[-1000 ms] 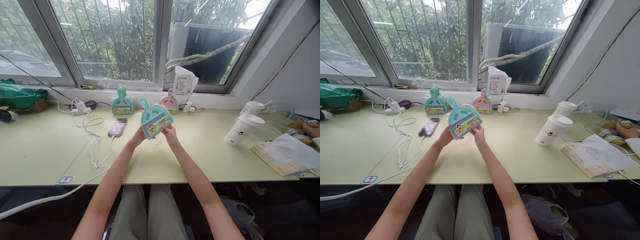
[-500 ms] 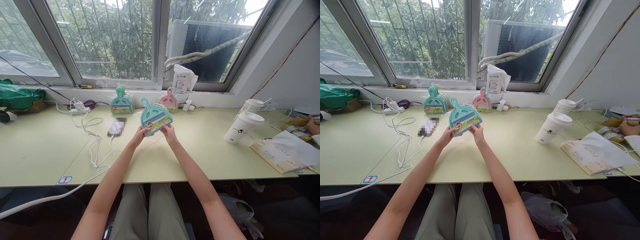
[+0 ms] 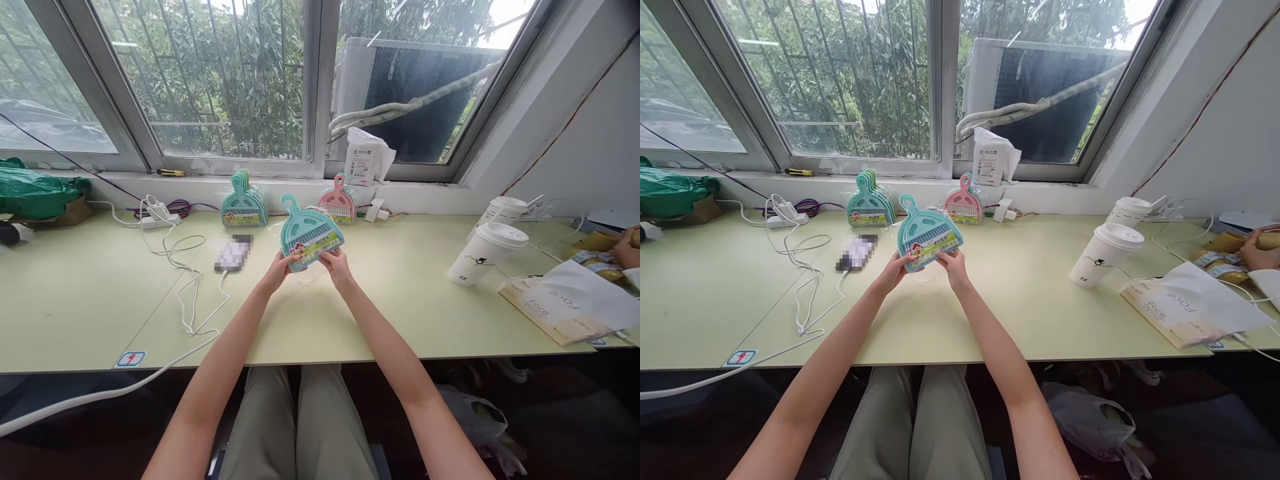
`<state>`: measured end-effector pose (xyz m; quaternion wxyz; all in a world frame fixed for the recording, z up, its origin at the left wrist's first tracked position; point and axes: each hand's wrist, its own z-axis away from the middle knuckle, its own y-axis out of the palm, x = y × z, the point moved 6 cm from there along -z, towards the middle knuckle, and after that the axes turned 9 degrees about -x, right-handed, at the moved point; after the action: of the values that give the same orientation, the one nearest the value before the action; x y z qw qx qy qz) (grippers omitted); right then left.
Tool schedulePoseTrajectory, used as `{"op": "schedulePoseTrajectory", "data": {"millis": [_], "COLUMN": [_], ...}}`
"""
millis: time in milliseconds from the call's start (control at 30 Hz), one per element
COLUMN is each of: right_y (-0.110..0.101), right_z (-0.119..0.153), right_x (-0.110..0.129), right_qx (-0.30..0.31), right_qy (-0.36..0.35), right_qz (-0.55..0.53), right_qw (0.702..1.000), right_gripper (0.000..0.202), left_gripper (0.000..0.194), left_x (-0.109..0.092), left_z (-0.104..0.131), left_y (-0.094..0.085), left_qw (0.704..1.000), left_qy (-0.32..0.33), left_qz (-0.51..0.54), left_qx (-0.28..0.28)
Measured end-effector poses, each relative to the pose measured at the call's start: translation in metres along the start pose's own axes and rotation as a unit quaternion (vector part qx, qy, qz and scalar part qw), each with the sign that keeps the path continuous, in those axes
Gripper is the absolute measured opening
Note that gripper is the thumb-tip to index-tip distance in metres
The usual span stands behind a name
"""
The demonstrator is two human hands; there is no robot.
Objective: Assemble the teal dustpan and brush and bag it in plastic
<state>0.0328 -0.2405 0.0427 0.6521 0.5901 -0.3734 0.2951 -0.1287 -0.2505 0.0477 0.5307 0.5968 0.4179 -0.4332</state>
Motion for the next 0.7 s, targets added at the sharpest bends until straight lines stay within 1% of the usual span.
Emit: {"op": "schedulePoseTrajectory", "data": {"millis": [133,400,467,600,700], "right_y": [-0.0002,-0.0022,-0.0026,-0.0027,-0.0036], "right_z": [0.0003,-0.0031,-0.0043,-0.0061,-0.0065], "right_x": [-0.0005,-0.0068,-0.0077,-0.0063,-0.0043], "right_qx": [-0.004,0.003,0.005,0.013,0.01], "right_qy": [-0.003,0.001,-0.001,-0.012,-0.021], "right_qz": [-0.002,-0.005,-0.008,-0.012,-0.009], "right_qw": [1.0,1.0,1.0,1.0,1.0], "right_gripper": [0.035,0.035,0.035,0.039,0.041], "left_gripper": [0.051,0.052,0.053,0.053,0.055], "left_x": [0.0009,0.0042,0.0037,0.0012,-0.0004], "left_z": [-0.0003,-0.0028,-0.0025,0.0003,0.0027], "left_y": [0.0,-0.0031,-0.0025,0.0017,0.0038], "left_qw": [1.0,1.0,1.0,0.999,0.997], "left_qy": [-0.001,-0.008,-0.007,-0.005,-0.012], "left_qz": [0.002,0.007,0.003,-0.027,-0.044], "left_qx": [0.003,-0.01,0.0,0.041,0.057]}}
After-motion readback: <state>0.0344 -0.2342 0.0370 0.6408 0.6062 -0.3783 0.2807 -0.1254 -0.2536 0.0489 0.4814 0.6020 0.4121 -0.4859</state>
